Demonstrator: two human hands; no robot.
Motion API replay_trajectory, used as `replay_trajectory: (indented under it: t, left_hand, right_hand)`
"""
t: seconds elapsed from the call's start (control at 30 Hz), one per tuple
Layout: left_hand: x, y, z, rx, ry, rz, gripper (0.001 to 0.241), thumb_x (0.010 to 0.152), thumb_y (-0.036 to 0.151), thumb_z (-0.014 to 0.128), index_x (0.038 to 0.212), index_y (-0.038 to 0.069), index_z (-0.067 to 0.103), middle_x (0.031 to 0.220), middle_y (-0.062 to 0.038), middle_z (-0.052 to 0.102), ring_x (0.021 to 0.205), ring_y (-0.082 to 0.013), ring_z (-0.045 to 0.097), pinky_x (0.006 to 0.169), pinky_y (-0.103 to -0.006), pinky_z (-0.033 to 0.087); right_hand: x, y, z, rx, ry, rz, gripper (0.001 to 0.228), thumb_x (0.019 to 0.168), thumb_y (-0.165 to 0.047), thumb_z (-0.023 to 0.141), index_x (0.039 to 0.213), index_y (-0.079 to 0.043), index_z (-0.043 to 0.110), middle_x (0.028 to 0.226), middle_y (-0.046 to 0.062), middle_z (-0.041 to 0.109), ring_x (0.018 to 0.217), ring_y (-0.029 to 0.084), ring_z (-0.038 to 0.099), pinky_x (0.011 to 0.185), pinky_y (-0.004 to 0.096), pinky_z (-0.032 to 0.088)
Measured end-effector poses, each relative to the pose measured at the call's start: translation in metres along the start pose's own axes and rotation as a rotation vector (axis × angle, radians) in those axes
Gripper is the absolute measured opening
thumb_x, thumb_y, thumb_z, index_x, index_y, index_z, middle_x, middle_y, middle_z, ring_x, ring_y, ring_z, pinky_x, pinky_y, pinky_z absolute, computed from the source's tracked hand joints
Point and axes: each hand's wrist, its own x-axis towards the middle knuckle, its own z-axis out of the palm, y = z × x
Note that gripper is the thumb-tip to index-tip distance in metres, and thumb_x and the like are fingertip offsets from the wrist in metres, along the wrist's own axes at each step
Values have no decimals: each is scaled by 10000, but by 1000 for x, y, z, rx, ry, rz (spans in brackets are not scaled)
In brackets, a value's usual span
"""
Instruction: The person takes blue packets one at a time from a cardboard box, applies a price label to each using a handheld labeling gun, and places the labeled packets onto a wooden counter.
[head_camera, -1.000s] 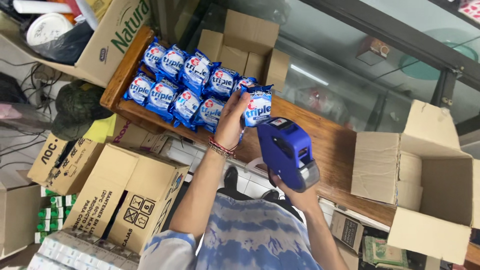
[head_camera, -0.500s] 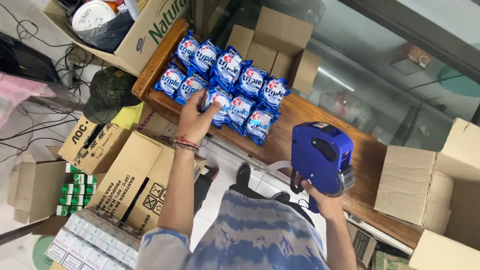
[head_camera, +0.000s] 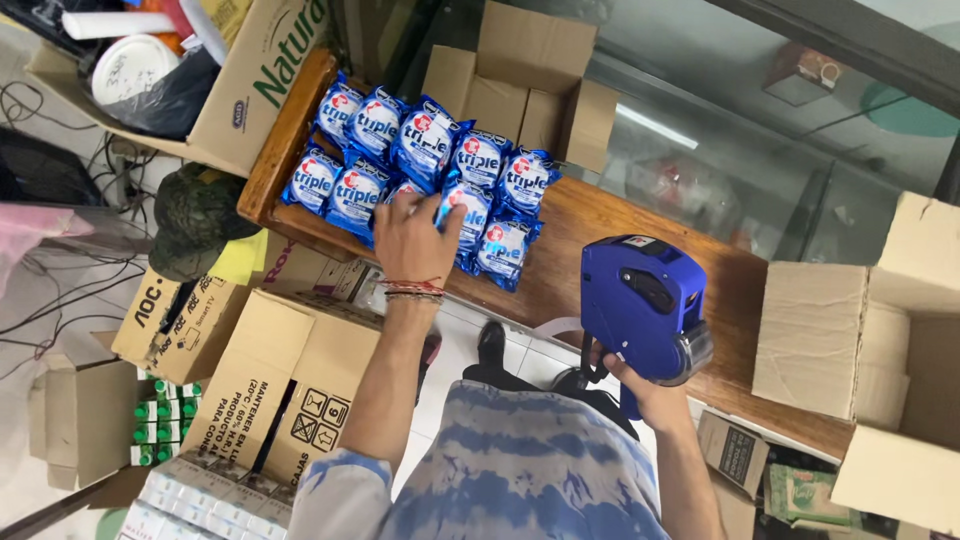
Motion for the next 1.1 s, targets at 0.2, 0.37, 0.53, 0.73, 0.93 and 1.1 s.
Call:
replay_trajectory:
  t: [0.2,0.37,0.53,0.73,0.93,1.1]
  left_hand:
    - [10,10,-21,-165,137,181,440,1204,566,950,1372,160,970,1251,-45,721,1141,-320,748,1084,-447,640]
    - [-5,85,-49,-436,15,257,275,1194,422,983,1365,208,961,1281,-6,779,1133,-292,770,1043,-427,650]
    - [-33,229,-56,-740,-227,427,204,1158,391,1004,1282,230,988,1274,33,840,1115,-268,812,1009,-422,670]
    - [-76,395,-46,-985,-508,680,186,1194,366,935,1293,209,953,1243,-22,872,1120,-344,852,996,-468,683]
    - [-126,527,33,-925,-714,950,169,1239,330,826,1305,212,928,1222,-29,879,1168,-336,876,1024,-475,710]
    - [-163,599,103,-320,-1011,1349,340,1114,131,862,1355,348,963,1267,9,880,1255,-356,894,1099,-566,746]
  right_hand:
    - [-4,-2,-6,72,30,-42,747,839,-112,1173,1534,-18,914,1410,248,925,1363,372,834,1195,702,639]
    - [-27,29,-50,236,72,-134,540,903,-75,1104,1400,29,923,1286,225,950,1195,338,871,1091,636,696]
    - [-83,-37,-109,596,58,-234,292,1030,-165,982,1281,-19,953,1131,210,982,1110,329,963,1000,525,771]
    - [-127,-2,-213,616,171,-325,349,1019,-128,909,1242,141,911,1090,331,941,1029,464,983,884,626,819]
    - [-160,28,-305,633,443,-302,462,978,-245,899,1267,116,885,1012,324,913,932,442,985,804,567,817]
    - [-163,34,-371,710,416,-298,475,984,-252,901,1253,136,854,994,351,889,910,453,978,809,589,837]
